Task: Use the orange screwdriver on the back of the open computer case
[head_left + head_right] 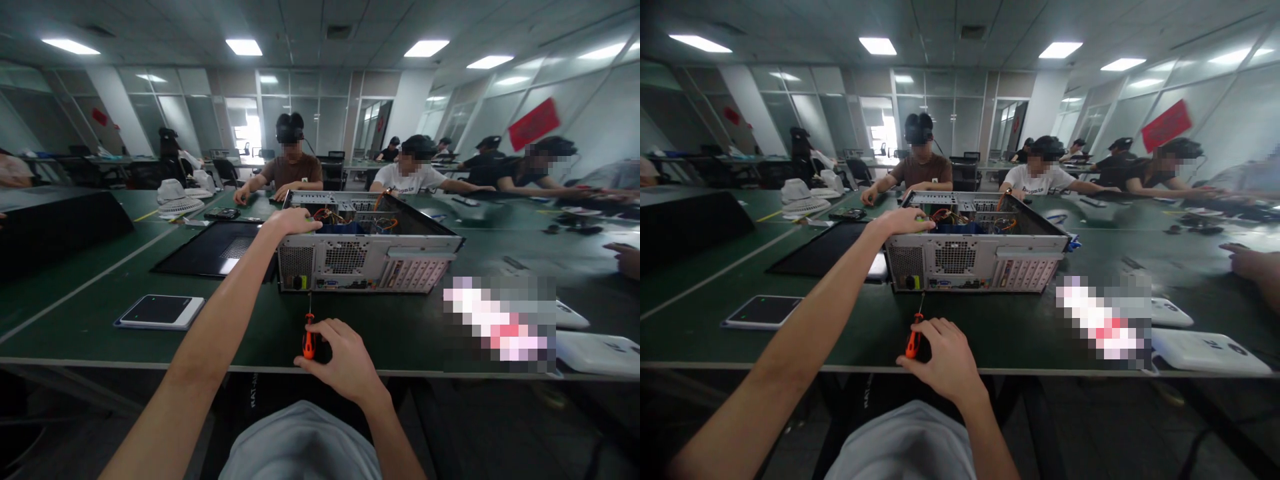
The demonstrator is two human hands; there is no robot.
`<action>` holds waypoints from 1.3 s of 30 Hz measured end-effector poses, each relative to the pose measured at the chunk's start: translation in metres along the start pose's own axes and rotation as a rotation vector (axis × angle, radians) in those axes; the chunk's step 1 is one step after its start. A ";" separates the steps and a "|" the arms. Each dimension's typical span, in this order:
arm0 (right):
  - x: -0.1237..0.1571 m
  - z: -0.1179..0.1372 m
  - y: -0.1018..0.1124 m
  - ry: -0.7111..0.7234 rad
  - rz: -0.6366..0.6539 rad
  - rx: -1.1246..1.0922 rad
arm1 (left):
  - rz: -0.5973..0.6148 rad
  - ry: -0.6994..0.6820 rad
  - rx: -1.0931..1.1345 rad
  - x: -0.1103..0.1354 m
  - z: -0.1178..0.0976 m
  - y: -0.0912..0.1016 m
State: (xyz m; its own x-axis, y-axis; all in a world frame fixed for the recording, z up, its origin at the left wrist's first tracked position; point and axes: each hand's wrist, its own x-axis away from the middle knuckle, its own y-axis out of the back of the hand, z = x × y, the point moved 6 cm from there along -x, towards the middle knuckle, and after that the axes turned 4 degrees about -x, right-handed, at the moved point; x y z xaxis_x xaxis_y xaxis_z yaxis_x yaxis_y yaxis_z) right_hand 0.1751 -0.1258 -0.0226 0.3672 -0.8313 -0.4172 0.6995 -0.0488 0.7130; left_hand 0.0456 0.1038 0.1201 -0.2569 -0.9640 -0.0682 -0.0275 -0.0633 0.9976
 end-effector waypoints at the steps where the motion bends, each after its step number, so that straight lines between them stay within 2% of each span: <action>1: 0.000 0.000 0.000 -0.004 0.002 0.003 | -0.001 0.000 -0.001 0.000 0.000 0.000; 9: -0.001 0.002 0.001 -0.032 0.011 -0.012 | -0.005 -0.008 0.000 0.002 -0.001 0.002; 13: 0.000 -0.003 0.005 -0.061 -0.027 -0.147 | 0.001 0.010 -0.011 0.004 -0.002 0.003; 17: 0.001 -0.008 0.018 -0.068 -0.136 -0.430 | -0.001 0.002 -0.003 0.003 -0.002 0.002; 23: -0.003 0.009 0.043 0.077 -0.357 -0.697 | -0.023 -0.014 0.012 0.002 -0.002 0.002; 27: -0.014 0.016 0.044 0.091 -0.449 -0.725 | -0.022 -0.006 0.011 0.003 -0.003 0.002; 32: -0.022 0.014 0.040 0.045 -0.533 -0.757 | -0.036 -0.004 0.032 0.004 -0.003 0.002; 39: -0.028 0.016 0.043 0.011 -0.589 -0.787 | -0.072 -0.002 0.055 0.003 -0.001 0.002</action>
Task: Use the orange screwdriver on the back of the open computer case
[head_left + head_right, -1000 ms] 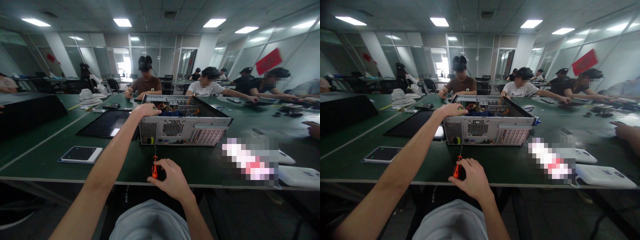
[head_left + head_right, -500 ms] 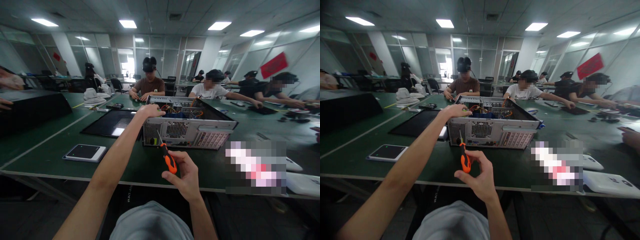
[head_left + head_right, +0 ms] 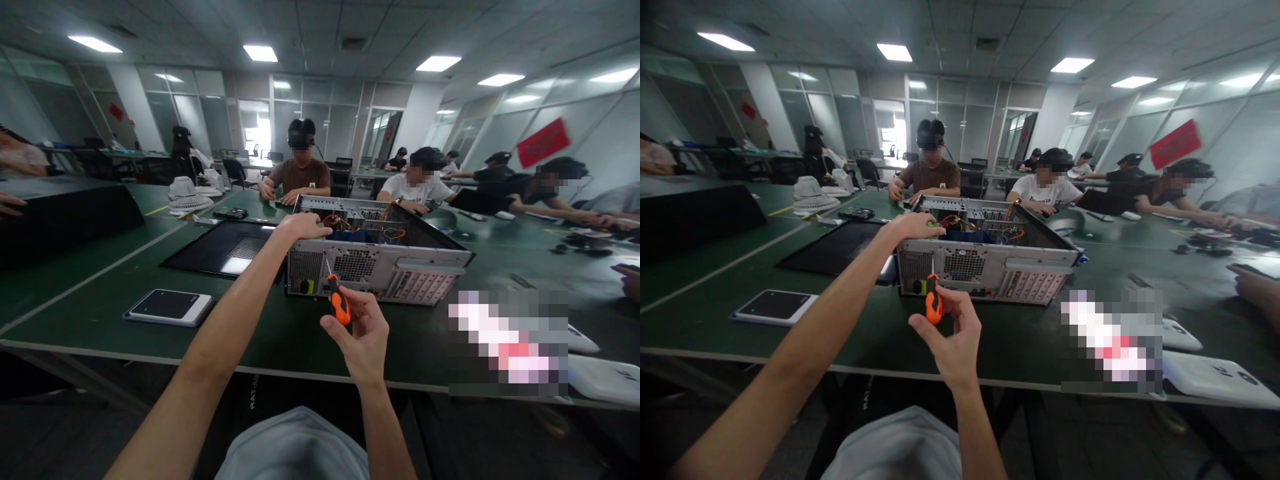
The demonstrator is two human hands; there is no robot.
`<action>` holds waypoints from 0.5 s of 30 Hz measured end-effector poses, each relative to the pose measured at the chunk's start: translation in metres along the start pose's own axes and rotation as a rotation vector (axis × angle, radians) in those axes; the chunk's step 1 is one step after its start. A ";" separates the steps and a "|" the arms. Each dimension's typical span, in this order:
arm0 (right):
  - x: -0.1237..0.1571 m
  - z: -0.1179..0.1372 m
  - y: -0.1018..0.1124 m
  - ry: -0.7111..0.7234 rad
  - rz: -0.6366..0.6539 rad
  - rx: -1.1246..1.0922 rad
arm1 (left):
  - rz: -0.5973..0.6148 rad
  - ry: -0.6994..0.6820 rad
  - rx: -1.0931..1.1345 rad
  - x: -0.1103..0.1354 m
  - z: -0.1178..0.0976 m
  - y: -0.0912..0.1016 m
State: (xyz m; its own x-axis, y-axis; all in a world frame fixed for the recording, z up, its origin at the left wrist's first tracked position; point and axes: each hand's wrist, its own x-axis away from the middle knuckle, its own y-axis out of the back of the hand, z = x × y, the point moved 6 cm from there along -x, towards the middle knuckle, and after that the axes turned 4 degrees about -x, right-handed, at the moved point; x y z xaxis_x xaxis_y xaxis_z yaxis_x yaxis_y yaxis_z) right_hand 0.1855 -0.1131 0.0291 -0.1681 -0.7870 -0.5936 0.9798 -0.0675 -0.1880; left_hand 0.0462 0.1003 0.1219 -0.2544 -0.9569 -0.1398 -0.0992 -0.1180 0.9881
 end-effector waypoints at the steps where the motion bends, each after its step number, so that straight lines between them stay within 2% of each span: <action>1: 0.000 0.001 -0.001 -0.001 -0.002 -0.002 | -0.011 -0.002 0.010 0.000 0.000 0.000; 5: -0.001 0.003 -0.005 0.006 0.006 0.018 | -0.103 -0.035 0.107 -0.001 0.002 0.002; 8: -0.002 0.005 -0.009 0.047 0.019 0.064 | -0.262 -0.109 0.299 -0.003 0.005 0.008; 10: -0.003 0.008 -0.012 0.112 0.030 0.122 | -0.446 -0.114 0.492 -0.002 0.015 0.015; 12: -0.003 0.012 -0.016 0.185 0.049 0.202 | -0.697 -0.023 0.679 0.005 0.034 0.021; 15: -0.002 0.019 -0.020 0.288 0.051 0.330 | -1.098 0.118 0.833 0.035 0.057 0.020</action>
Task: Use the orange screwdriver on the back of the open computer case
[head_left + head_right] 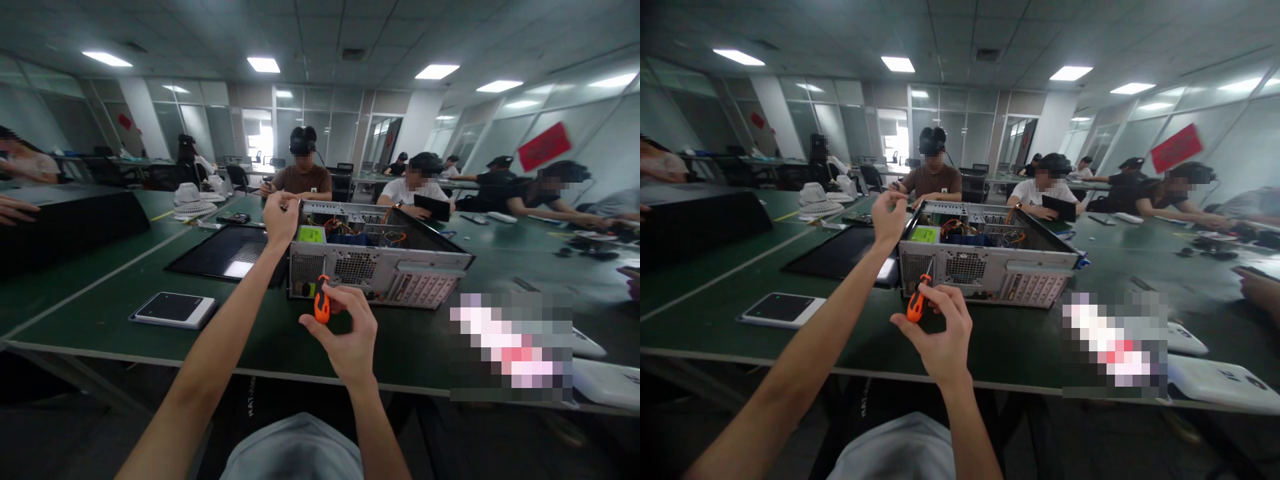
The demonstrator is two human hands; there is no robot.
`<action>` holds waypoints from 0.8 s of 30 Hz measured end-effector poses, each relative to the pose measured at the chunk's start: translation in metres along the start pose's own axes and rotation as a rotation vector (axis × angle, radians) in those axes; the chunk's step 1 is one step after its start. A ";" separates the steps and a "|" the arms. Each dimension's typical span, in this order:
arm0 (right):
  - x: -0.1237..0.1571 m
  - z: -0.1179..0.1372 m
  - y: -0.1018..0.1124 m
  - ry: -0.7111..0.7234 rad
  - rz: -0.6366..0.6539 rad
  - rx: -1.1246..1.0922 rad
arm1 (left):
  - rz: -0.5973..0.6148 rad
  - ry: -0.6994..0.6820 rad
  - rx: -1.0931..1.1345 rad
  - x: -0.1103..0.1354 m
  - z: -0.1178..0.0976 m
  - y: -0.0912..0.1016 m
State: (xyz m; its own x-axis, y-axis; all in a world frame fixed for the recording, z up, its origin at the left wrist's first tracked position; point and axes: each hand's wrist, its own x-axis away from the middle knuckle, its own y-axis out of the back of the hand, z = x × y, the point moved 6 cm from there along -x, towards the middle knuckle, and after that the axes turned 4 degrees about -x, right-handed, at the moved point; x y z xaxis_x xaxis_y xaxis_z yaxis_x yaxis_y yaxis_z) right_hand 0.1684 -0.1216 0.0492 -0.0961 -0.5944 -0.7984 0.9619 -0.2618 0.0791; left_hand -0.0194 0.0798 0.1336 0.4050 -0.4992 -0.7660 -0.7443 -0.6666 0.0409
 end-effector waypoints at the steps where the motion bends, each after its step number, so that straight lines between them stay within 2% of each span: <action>1: 0.000 0.003 0.001 0.035 -0.014 0.038 | -0.090 -0.033 0.041 0.008 -0.001 0.011; 5: -0.003 0.010 0.007 0.161 -0.080 0.123 | -0.249 -0.248 0.059 0.057 -0.018 0.038; 8: -0.004 0.011 0.007 0.217 -0.069 0.168 | -0.226 -0.448 -0.010 0.097 -0.031 0.038; 11: -0.002 0.009 0.002 0.275 -0.035 0.215 | -0.206 -0.615 0.030 0.122 -0.038 0.034; 17: 0.006 0.002 -0.002 0.298 -0.122 0.226 | -0.223 -0.615 -0.011 0.126 -0.032 0.032; 24: 0.002 -0.005 -0.010 0.287 -0.119 0.141 | -0.174 -0.640 0.015 0.136 -0.028 0.020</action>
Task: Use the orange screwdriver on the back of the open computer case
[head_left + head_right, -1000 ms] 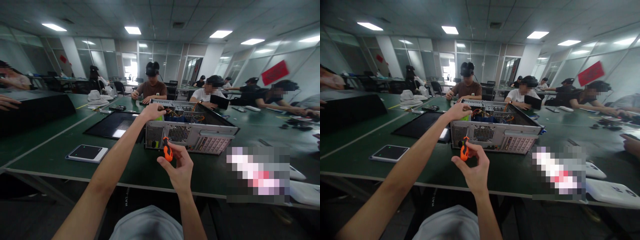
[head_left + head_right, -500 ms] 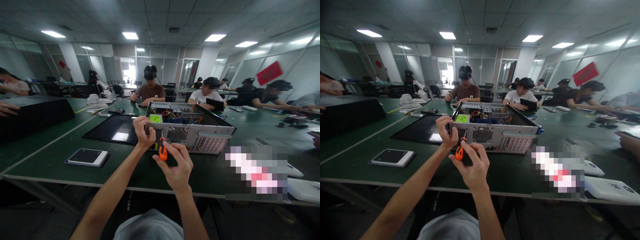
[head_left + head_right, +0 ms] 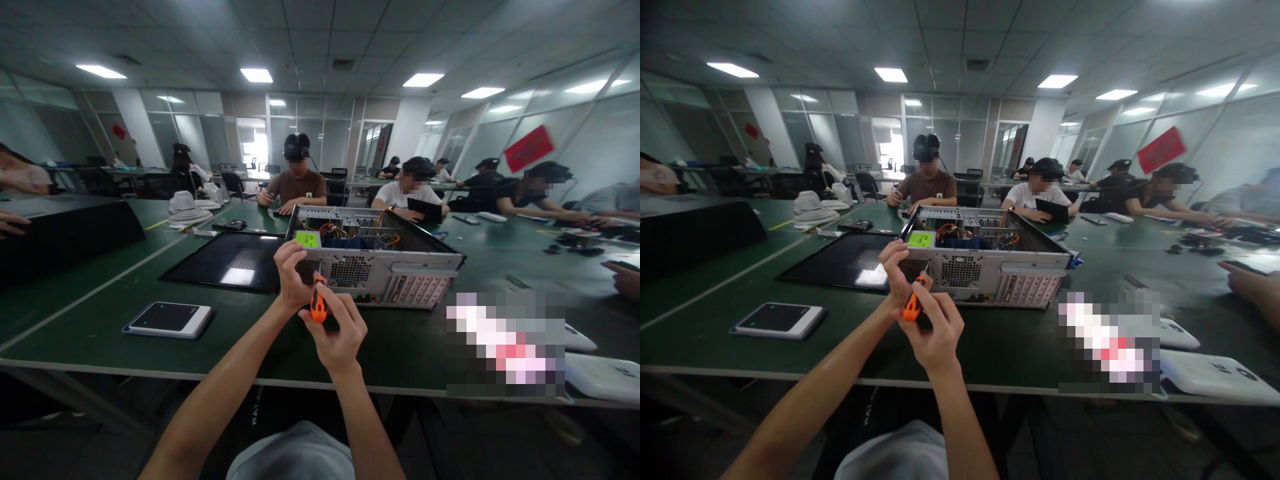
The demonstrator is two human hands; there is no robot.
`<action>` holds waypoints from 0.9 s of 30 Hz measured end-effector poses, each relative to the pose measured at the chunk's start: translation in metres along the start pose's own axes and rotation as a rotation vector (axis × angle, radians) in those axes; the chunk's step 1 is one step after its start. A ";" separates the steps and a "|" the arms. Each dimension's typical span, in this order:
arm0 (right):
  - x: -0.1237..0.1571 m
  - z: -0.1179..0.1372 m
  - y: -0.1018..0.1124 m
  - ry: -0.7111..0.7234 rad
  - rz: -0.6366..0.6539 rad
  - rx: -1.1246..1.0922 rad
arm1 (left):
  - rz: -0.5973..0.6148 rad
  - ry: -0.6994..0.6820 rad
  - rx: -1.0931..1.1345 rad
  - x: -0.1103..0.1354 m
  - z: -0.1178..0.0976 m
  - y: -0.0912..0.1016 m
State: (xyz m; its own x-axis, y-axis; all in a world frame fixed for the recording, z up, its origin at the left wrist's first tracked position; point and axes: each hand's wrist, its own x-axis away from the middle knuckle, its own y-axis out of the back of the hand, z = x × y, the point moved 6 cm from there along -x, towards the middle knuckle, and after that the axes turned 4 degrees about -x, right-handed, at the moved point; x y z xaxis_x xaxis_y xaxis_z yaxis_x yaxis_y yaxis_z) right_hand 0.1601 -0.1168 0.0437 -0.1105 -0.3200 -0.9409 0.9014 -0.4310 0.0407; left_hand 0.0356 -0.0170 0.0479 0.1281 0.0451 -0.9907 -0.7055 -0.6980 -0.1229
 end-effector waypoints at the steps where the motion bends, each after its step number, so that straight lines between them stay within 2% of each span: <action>1: 0.000 -0.002 -0.001 0.000 -0.021 -0.026 | 0.001 0.000 0.014 0.001 -0.001 -0.002; 5: 0.004 -0.011 -0.006 0.003 -0.089 -0.081 | -0.024 -0.043 0.040 0.000 -0.011 -0.002; 10: 0.011 -0.015 -0.027 0.050 0.084 -0.079 | 0.024 0.001 -0.079 -0.001 -0.017 -0.001; 12: 0.015 -0.018 -0.031 0.023 0.100 -0.089 | 0.049 0.024 -0.100 0.000 -0.015 -0.001; 16: 0.018 -0.029 -0.021 -0.097 -0.054 -0.196 | 0.024 -0.010 -0.063 0.000 -0.013 -0.002; 18: 0.013 -0.030 -0.014 -0.146 -0.088 -0.225 | 0.010 -0.031 -0.043 0.000 -0.013 -0.004; 22: -0.001 -0.014 -0.018 -0.090 0.178 -0.203 | 0.037 -0.002 -0.056 0.001 -0.010 -0.008; 25: -0.003 -0.006 -0.018 -0.117 0.177 -0.198 | 0.098 -0.002 -0.051 0.003 -0.008 -0.011; 27: 0.001 -0.006 -0.016 -0.181 0.112 -0.200 | 0.150 -0.022 -0.050 0.003 -0.008 -0.013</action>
State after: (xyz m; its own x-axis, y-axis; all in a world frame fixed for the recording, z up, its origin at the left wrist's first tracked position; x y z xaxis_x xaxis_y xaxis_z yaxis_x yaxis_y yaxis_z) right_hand 0.1479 -0.1051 0.0403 -0.0622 -0.5097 -0.8581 0.9749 -0.2153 0.0572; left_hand 0.0509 -0.0134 0.0472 0.0085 -0.0473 -0.9988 -0.6800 -0.7326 0.0289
